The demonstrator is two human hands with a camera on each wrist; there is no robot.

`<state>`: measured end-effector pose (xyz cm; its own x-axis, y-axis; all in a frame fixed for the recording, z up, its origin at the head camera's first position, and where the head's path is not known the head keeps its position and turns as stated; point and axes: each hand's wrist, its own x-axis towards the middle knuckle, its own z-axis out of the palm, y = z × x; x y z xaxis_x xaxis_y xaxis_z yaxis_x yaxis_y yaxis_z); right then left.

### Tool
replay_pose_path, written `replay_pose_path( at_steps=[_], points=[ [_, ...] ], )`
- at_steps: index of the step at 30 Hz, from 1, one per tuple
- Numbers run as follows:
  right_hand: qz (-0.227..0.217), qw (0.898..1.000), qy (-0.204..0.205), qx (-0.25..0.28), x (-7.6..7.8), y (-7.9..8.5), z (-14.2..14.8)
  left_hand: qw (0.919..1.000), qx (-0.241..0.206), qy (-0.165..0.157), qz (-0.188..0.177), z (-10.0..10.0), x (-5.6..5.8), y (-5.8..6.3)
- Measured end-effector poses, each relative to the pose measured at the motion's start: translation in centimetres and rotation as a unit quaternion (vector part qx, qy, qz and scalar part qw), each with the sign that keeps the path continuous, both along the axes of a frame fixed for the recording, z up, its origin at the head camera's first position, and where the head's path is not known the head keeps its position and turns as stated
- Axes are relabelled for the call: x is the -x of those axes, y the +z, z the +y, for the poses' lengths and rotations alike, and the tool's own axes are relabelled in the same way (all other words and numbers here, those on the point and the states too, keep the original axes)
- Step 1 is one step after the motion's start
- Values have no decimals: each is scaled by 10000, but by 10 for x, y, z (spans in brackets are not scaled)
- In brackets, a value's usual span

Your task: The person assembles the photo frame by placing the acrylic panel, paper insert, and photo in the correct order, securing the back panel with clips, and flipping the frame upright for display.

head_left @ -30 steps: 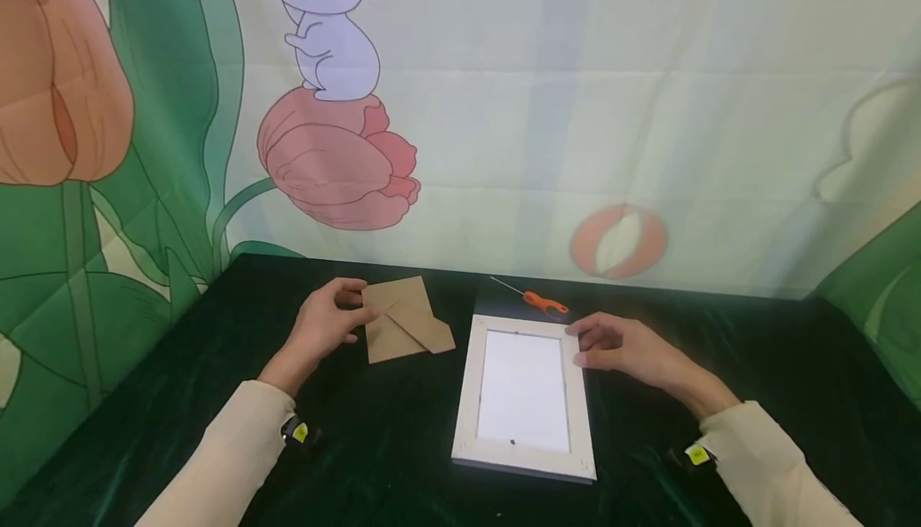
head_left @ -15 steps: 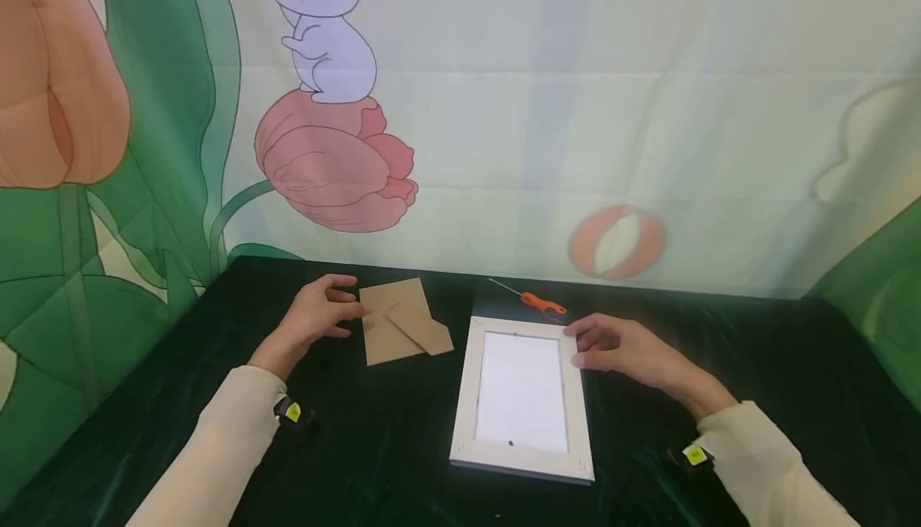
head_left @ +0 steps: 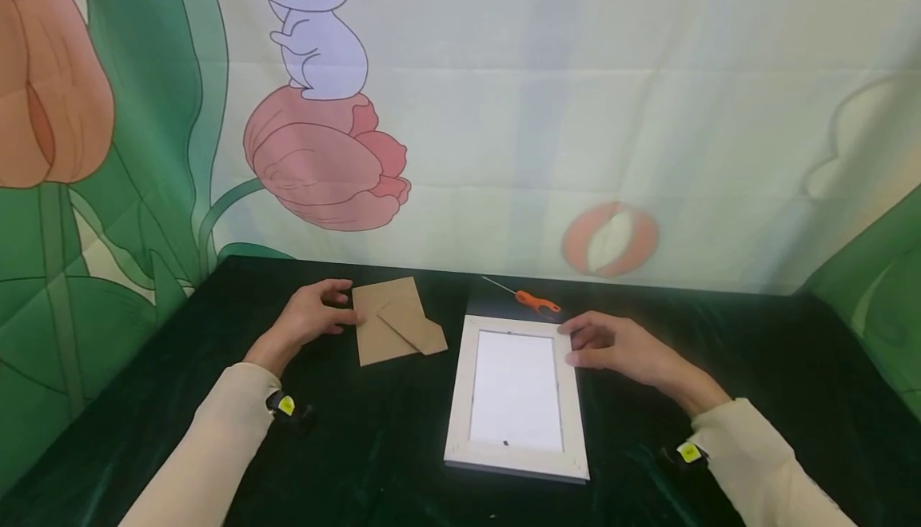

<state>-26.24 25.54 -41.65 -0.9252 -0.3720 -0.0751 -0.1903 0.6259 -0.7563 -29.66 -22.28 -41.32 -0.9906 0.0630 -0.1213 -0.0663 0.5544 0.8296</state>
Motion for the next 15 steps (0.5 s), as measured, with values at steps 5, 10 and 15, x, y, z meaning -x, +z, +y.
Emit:
replay_pose_path(
  at_steps=[5, 10, 15],
  points=[
    [-79, 10000, -24, 17, 0, 0, -1, 9995, 272, -134, -83, 0, 4, -1],
    [-140, 9999, -60, 14, -1, -1, -1, 9987, 470, -171, -122, 1, 7, -2],
    [-114, 9999, -92, -6, 0, 1, -1, 9985, 507, -172, -71, 2, 9, -1]
  ],
)
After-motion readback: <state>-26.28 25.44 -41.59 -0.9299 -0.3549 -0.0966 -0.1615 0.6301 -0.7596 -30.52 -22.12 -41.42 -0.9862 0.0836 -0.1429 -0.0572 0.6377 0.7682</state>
